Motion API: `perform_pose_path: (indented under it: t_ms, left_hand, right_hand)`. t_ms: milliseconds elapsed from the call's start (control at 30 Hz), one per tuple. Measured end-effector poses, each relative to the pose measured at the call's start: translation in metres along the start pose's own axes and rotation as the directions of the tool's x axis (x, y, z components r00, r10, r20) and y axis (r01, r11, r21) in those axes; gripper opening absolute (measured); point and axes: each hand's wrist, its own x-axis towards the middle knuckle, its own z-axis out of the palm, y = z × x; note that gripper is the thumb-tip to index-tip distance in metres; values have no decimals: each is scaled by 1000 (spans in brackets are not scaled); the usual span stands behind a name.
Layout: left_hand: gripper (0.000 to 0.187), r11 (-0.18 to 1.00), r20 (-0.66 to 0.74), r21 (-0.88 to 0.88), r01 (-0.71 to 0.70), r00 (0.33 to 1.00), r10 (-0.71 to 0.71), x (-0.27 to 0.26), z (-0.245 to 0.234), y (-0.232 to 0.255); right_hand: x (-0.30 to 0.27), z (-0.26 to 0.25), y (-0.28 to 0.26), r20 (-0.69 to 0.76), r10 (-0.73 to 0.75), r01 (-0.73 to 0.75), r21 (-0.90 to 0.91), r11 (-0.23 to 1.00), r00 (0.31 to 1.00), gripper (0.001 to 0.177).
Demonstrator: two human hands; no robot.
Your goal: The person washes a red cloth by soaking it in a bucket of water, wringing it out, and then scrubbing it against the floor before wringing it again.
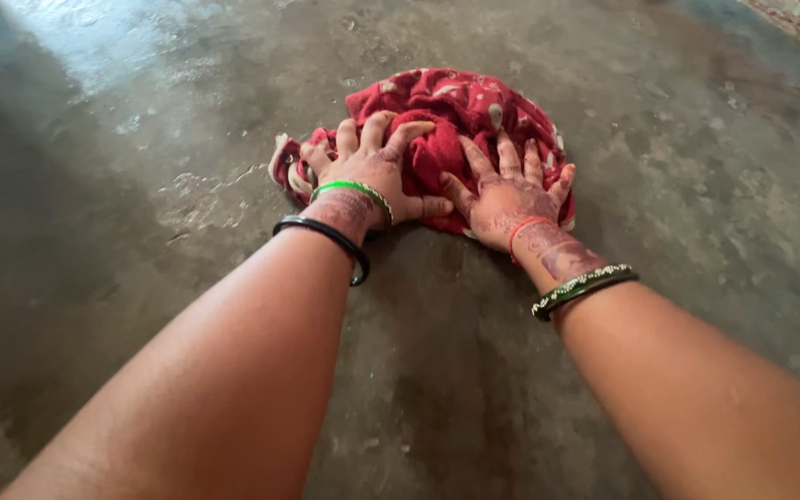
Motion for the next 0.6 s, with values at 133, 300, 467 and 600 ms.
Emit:
perform_pose_path:
  t_ms: [133, 300, 467, 600]
  left_hand:
    - [106, 1000, 26, 6, 19, 999, -19, 16, -1, -3]
    - [105, 1000, -39, 14, -3, 999, 4, 7, 7, -1]
    - [106, 1000, -6, -19, 13, 1000, -13, -51, 14, 3]
    - [104, 996, 24, -50, 67, 998, -66, -115, 9, 13]
  right_hand:
    - [16, -3, -3, 12, 14, -14, -5, 1000, 1000, 75]
    - [4, 5, -3, -64, -23, 23, 8, 1000, 998, 69]
    - [-51, 21, -4, -2, -22, 22, -43, 999, 1000, 70]
    - [-108, 28, -7, 3, -59, 59, -83, 995, 998, 70]
